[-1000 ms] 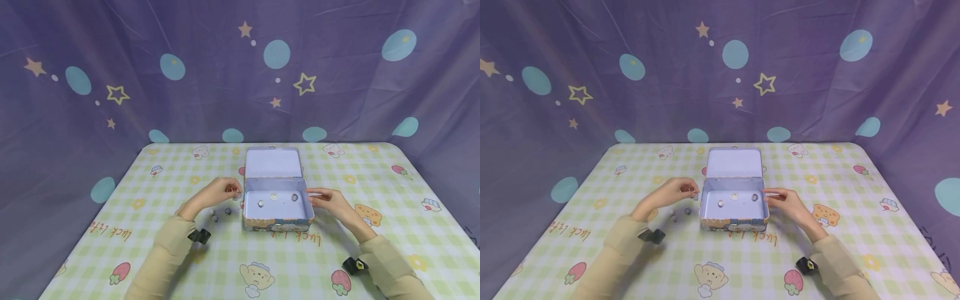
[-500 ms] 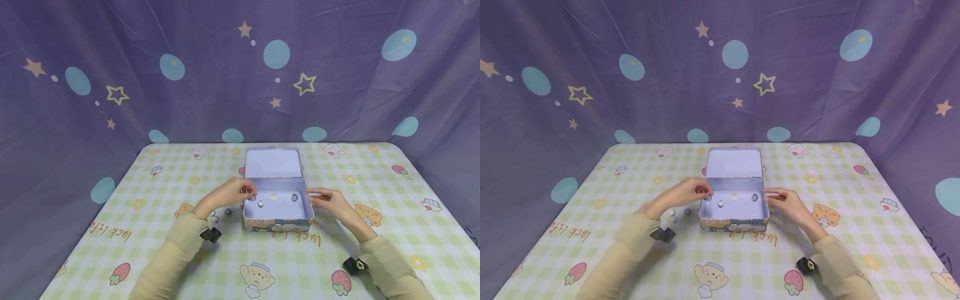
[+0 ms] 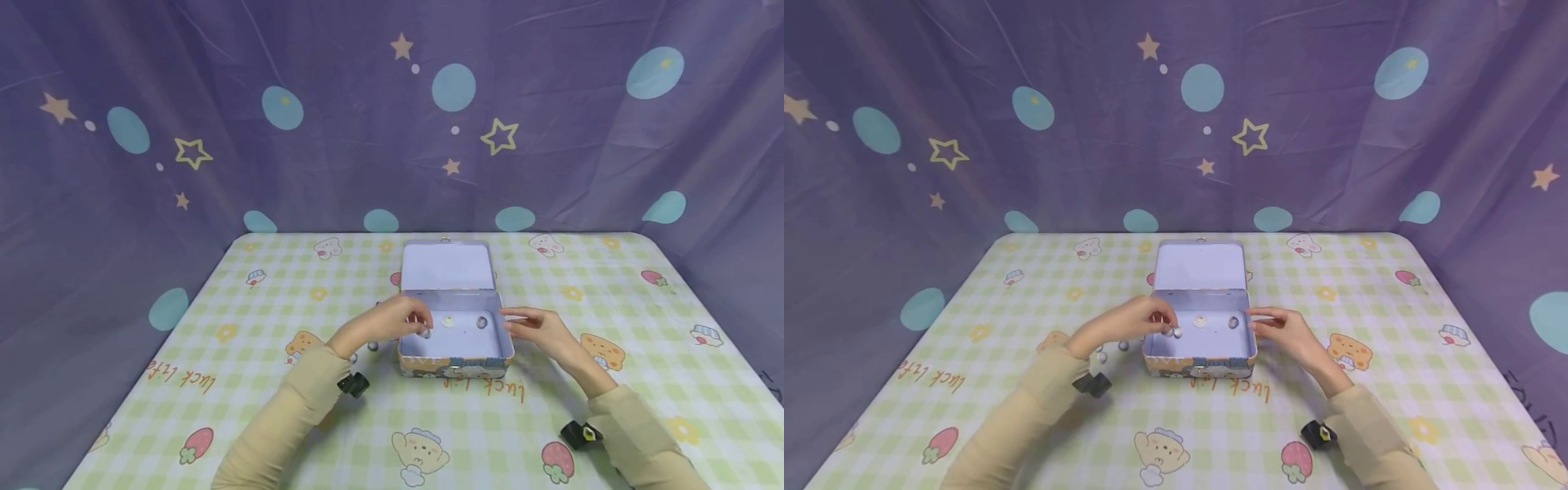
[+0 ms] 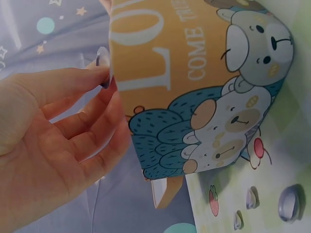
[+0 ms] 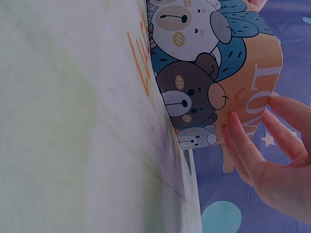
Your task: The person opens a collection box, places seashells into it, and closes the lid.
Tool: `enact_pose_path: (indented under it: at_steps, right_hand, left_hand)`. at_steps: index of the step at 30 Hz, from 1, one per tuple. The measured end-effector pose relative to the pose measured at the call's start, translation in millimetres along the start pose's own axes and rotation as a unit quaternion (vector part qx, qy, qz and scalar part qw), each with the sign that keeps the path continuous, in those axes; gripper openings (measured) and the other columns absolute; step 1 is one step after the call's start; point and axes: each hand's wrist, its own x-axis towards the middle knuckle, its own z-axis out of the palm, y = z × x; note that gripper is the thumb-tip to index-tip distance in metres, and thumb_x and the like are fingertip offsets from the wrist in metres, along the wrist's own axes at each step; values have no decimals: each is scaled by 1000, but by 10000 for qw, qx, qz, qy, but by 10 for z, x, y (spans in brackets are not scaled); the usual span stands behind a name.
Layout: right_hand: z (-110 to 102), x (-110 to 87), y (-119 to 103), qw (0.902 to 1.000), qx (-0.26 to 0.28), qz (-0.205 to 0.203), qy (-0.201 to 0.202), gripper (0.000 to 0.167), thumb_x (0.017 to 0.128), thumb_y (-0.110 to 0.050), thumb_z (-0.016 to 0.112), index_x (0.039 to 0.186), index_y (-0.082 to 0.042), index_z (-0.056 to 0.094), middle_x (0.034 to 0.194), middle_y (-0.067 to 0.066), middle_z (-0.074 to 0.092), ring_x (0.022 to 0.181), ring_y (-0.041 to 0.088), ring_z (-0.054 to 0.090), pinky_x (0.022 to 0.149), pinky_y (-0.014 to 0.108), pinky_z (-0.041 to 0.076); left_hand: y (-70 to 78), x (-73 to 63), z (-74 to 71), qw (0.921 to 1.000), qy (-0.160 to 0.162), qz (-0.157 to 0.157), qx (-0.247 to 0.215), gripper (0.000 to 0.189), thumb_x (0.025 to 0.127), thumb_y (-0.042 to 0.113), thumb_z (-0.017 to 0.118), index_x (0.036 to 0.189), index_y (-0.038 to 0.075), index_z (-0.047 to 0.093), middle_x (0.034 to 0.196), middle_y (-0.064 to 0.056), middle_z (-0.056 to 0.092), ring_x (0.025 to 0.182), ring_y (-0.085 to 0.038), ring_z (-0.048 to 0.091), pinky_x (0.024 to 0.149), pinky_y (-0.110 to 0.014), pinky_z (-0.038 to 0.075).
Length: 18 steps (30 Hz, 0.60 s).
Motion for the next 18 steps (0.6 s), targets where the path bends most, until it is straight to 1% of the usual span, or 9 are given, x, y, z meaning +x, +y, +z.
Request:
enact_pose_path:
  at_steps: [10, 14, 18]
  right_hand:
    - [-5, -14, -5, 10000, -51, -21, -20, 48, 83, -26, 61, 122, 2, 50, 122, 23, 49, 93, 23, 61, 82, 29, 47]
    - [-4, -11, -1, 10000, -21, -28, -34, 48, 83, -25, 61, 122, 2, 50, 122, 23, 50, 94, 23, 60, 81, 29, 47]
    - [-2, 0, 8, 10000, -7, -25, -30, 48, 83, -25, 61, 121, 2, 51, 121, 23, 50, 93, 22, 61, 81, 29, 48]
  left_hand:
    - [-6, 4, 63, 9998, -204, 25, -19, 13, 84, 4, 56, 93, 2, 65, 85, -1, 65, 75, -10, 58, 69, -18, 45]
    - [-14, 3, 74, 9997, -230, 47, 79, 14, 85, 4, 55, 95, 2, 66, 88, -3, 65, 78, -11, 59, 71, -18, 45]
    - [-9, -11, 62, 9997, -189, 66, 126, 17, 86, 4, 54, 99, 1, 65, 93, -7, 65, 81, -14, 59, 71, -19, 46]
